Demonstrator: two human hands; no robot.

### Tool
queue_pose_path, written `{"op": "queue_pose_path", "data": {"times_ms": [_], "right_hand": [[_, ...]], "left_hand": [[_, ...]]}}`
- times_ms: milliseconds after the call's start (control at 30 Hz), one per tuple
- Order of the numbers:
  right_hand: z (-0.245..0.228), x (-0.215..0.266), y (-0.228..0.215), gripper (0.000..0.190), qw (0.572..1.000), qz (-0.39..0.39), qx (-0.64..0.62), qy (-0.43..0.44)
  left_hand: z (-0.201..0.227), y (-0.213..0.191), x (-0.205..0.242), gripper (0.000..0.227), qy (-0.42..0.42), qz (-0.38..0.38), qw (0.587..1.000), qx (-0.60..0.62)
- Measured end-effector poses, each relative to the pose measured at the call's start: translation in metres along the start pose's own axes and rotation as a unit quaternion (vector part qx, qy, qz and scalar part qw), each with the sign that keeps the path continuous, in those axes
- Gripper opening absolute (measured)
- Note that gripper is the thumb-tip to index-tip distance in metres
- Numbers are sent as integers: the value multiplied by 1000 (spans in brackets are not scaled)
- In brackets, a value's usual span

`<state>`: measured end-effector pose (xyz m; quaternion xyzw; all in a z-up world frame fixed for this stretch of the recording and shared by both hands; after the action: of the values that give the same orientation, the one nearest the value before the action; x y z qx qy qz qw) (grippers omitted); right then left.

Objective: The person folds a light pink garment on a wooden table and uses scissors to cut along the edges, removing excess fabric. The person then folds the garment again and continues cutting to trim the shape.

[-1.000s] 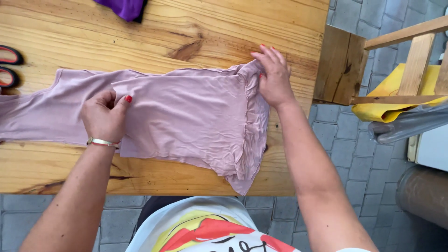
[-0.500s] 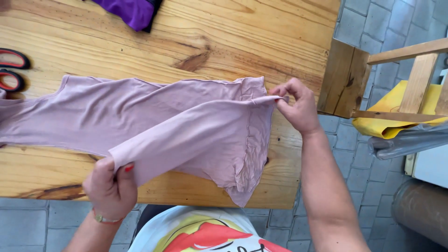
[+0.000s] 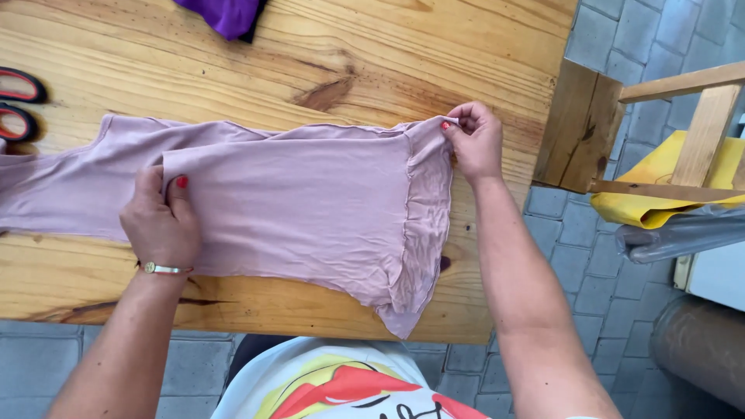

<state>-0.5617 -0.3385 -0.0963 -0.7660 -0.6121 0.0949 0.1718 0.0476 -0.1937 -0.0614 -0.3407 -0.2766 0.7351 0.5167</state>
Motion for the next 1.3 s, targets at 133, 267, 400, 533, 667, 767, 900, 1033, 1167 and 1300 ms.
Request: {"op": "queue_pose_path", "data": {"times_ms": [133, 267, 400, 533, 667, 767, 900, 1033, 1167, 1300], "right_hand": [[-61, 16, -16, 25, 1000, -10, 4, -25], [-60, 9, -16, 26, 999, 12, 27, -38], [-3, -4, -9, 26, 995, 65, 59, -37], [1, 7, -3, 35, 999, 11, 47, 9], [-8, 16, 0, 56, 999, -21, 26, 5], [-10, 25, 6, 65, 999, -34, 20, 13], [-38, 33, 4, 56, 992, 15, 92, -83], [-38, 44, -2, 66, 990, 57, 76, -103], [-119, 130, -5, 78, 947, 73, 245, -195], [-133, 244, 12, 30, 923, -62, 299, -233]], "left_hand": [[31, -37, 4, 14, 17, 27, 999, 8], [35, -28, -5, 13, 64, 27, 998, -3], [11, 17, -20, 15, 82, 8, 996, -36], [-6, 32, -22, 23, 22, -30, 996, -80], [-6, 32, -27, 41, -14, -48, 996, -76], [6, 30, -28, 30, 26, -45, 996, -67], [48, 5, -33, 18, 93, -9, 995, 28], [50, 8, -42, 21, 121, 7, 992, 38], [29, 30, -38, 22, 120, -27, 992, -11], [11, 35, -30, 53, 58, -121, 987, -92]]}}
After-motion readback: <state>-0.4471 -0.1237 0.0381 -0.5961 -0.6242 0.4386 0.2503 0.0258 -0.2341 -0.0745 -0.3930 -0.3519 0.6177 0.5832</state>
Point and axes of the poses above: each hand's wrist, its own x-axis away from the middle knuckle, its own y-axis out of the palm, z = x × y, the point moved 9 cm from there along -x, towards the middle knuckle, and after that the axes turned 4 degrees about z, right-handed, at the moved point
